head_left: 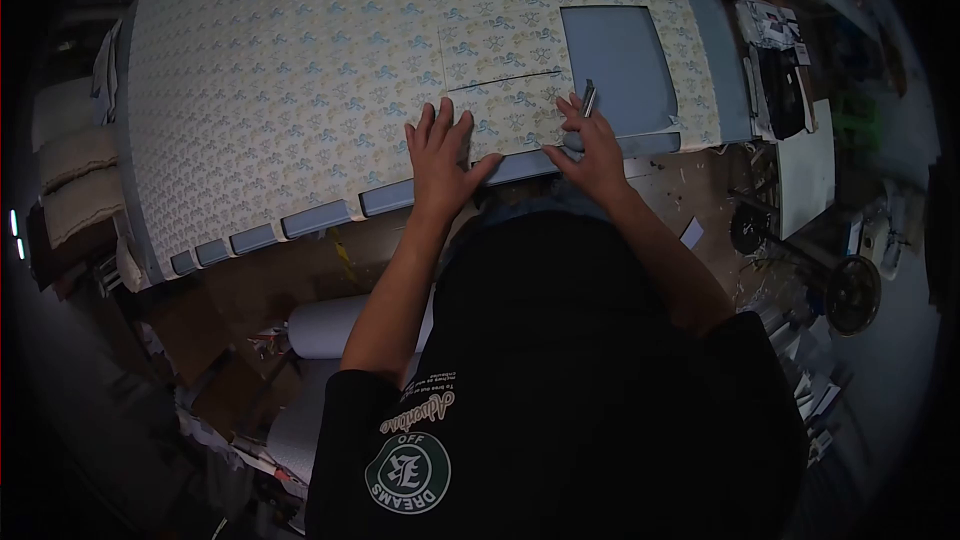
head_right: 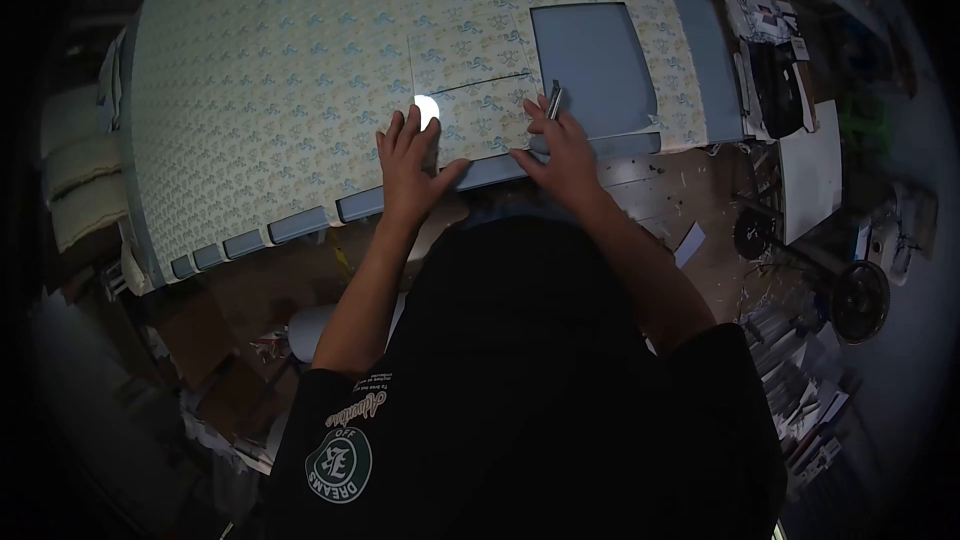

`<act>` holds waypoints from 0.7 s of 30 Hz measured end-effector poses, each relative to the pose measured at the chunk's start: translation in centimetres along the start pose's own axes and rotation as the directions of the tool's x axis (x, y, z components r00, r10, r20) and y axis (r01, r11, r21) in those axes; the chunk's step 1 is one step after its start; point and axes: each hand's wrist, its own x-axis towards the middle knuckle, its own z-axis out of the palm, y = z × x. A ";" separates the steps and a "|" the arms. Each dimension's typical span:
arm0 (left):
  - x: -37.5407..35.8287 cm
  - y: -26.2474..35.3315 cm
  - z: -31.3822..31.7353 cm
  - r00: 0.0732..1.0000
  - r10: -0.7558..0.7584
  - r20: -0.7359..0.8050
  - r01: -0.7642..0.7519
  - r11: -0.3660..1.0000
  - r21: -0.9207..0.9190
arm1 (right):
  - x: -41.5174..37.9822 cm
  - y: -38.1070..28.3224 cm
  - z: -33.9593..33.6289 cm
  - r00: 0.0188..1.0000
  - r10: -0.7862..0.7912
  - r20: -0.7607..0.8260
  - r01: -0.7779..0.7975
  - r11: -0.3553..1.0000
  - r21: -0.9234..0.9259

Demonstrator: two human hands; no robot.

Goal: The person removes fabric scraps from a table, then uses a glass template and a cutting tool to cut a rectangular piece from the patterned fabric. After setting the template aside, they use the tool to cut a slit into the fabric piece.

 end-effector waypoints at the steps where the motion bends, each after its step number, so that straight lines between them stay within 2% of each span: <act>1: 0.0 0.0 -0.1 1.000 0.001 0.001 -0.001 1.000 0.002 | 0.0 0.0 0.0 1.000 -0.005 -0.002 0.005 1.000 -0.001; 6: -0.1 -0.2 -0.1 0.999 -0.027 0.039 0.027 1.000 -0.004 | 0.0 0.1 0.2 1.000 -0.016 -0.020 0.016 1.000 0.003; 21: -0.1 -0.2 0.2 1.000 0.001 -0.008 -0.001 1.000 0.015 | 0.0 0.0 0.0 1.000 -0.015 -0.008 0.015 1.000 -0.003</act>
